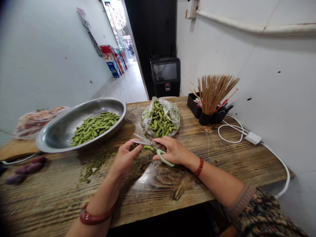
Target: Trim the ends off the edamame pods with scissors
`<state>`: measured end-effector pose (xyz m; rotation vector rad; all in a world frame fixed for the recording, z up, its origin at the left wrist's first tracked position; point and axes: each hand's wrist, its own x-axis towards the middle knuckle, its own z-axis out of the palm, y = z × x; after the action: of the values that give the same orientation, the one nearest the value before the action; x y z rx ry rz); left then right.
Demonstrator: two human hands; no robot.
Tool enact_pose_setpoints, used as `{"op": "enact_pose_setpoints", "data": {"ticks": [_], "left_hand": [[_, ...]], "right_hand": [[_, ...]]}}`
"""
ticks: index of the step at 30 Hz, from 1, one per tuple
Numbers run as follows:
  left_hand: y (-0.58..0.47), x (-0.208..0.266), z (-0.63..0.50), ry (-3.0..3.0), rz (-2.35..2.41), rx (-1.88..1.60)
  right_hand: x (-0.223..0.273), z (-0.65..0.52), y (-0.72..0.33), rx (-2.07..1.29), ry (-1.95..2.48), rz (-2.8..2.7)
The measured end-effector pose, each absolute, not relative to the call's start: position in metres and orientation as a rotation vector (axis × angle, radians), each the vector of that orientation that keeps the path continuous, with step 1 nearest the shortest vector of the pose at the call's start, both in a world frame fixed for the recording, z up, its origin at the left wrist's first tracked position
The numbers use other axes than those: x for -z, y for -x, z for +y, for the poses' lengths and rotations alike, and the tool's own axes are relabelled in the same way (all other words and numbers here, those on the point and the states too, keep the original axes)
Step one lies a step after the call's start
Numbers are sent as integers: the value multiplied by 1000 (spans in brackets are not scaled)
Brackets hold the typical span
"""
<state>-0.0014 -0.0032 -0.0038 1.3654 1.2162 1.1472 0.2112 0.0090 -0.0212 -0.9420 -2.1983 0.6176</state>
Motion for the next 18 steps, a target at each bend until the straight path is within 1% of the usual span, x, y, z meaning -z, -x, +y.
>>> {"op": "enact_pose_setpoints", "data": {"ticks": [10,18], "left_hand": [[0,2,-3,-1394,1217,-1193],[-2,-2,-5,-1296,1204,-1215]], "right_hand": [[22,9,-212,-601,930,-2235],[20,9,-211,-622,948,-2216]]}}
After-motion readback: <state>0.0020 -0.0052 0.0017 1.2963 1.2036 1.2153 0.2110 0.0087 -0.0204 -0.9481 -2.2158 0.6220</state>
